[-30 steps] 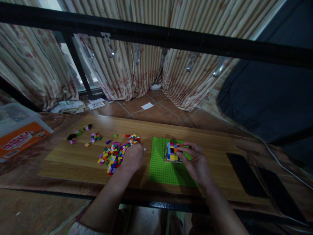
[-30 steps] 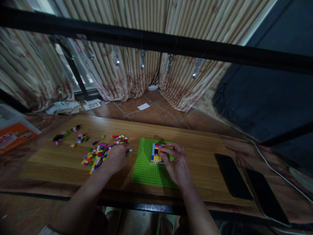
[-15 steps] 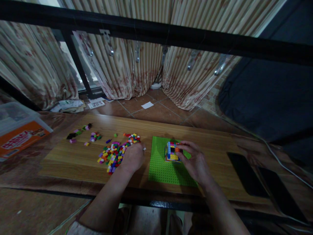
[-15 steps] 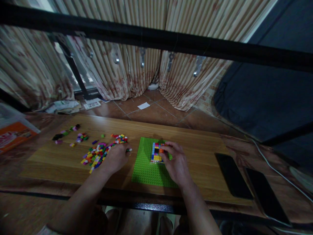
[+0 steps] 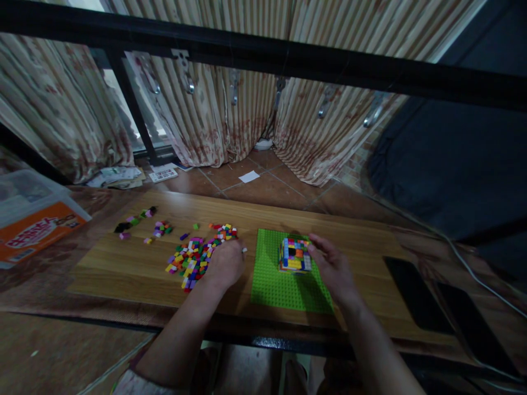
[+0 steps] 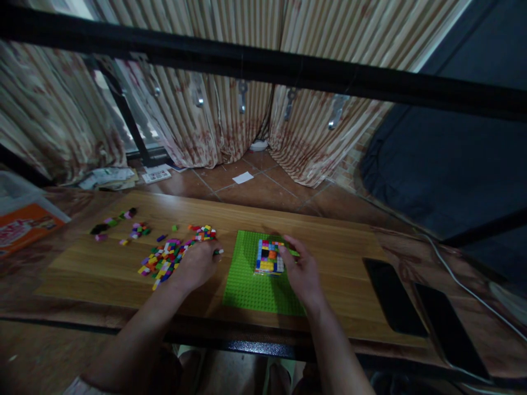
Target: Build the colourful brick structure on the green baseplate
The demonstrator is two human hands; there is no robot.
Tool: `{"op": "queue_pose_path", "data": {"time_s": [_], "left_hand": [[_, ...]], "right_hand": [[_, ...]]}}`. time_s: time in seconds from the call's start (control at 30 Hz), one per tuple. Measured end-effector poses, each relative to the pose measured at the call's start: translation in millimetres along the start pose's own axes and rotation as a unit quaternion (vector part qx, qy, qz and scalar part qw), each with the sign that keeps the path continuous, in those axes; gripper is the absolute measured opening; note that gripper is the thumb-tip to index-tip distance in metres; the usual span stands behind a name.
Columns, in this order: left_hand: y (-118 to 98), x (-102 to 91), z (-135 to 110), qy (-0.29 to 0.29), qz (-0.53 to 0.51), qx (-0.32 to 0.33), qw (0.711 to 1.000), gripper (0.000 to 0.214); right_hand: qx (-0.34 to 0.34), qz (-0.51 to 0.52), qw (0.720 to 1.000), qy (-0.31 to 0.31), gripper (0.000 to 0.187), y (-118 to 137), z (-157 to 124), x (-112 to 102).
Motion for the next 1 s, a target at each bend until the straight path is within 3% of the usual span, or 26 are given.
{"op": "queue_pose_path", "data": {"time_s": [0.33, 0.7, 1.0], "left_hand": [[2.2, 1.5, 1.2, 0.0, 0.004, -0.007, 1.0, 0.021], [1.6, 0.7, 0.1, 0.0, 0.003, -0.007, 1.0, 0.019], [-3.5, -0.4, -0.1, -0.01, 0.017, 0.002, 1.0, 0.023]], "right_hand": [[0.084, 0.039, 0.996, 0.02, 0.056, -15.3, -0.4, 14.9], [0.098, 0.109, 0.989, 0.026, 0.05, -22.1, 1.6, 18.6], [0.103, 0.097, 0.99, 0.015, 0.051, -25.0, 6.4, 16.8]]}}
Point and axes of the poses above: each hand's wrist, its own z-axis towards the middle knuckle, its own x-axis out of the palm, y = z × x, the point moved 8 cm from there along z, towards the middle knuckle, and after that the axes turned 13 degrees about z, right-handed, at the moved point
